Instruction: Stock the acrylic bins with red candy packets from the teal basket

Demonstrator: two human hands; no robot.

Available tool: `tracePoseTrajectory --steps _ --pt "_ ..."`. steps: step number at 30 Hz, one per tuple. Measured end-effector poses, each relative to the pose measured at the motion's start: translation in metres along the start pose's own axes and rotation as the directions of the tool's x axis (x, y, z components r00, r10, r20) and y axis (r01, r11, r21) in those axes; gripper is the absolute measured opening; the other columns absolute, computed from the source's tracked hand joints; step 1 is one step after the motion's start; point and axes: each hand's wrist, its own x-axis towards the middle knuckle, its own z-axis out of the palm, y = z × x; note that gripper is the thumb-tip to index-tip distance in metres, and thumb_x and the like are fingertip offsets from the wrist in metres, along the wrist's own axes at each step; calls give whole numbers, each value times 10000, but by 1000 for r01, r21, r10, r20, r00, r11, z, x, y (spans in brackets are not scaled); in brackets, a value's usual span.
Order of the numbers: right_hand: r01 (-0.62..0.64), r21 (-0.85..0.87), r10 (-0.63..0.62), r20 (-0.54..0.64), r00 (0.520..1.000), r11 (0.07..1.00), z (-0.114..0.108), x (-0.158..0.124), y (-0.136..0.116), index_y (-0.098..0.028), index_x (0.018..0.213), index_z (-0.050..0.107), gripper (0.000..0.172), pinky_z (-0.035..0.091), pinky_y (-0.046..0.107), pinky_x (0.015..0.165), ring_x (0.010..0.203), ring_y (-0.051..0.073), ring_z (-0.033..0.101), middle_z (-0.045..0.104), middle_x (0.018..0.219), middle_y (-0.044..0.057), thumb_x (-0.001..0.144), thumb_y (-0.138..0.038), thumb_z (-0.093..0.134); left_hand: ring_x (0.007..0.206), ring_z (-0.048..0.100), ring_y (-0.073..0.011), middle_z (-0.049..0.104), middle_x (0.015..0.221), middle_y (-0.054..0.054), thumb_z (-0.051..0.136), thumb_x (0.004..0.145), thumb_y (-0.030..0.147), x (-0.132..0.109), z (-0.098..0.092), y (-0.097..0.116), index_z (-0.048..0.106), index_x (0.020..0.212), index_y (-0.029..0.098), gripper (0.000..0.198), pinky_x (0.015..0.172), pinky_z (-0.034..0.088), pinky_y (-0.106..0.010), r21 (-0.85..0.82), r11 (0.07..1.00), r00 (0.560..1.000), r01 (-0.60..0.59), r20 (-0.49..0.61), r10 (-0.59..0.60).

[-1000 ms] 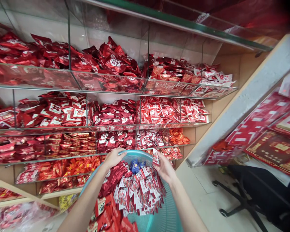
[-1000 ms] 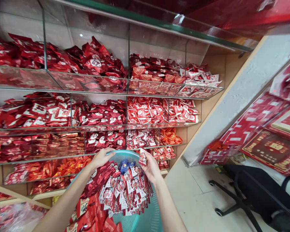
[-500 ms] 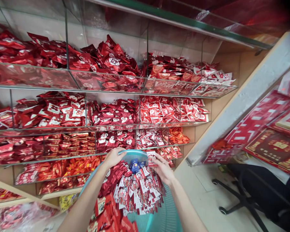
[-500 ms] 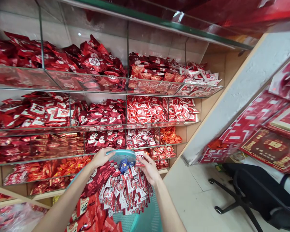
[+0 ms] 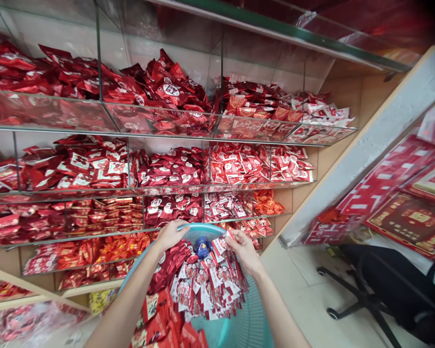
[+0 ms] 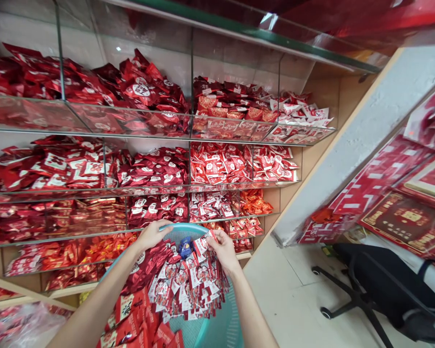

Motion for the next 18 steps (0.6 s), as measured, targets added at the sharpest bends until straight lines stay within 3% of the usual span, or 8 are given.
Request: tracePoseTrajectory --steps 11,18 --pt "-19 -108 18 -10 1000 994 1 -5 -3 -208 933 580 366 428 230 519 555 107 511 589 676 -24 613 -350 690 949 575 -192 631 1069 -2 427 762 482 1 0 0 636 968 263 366 822 414 -270 -6 1000 1000 7 10 -7" --pt "43 -199 -41 15 999 979 -9 -6 5 -221 961 586 338 425 229 499 596 126 516 584 700 -15 650 -342 636 976 566 -193 626 1084 -6 437 755 487 0 1 -1 635 978 260 375 849 406 -269 -13 1000 1000 22 7 -22"
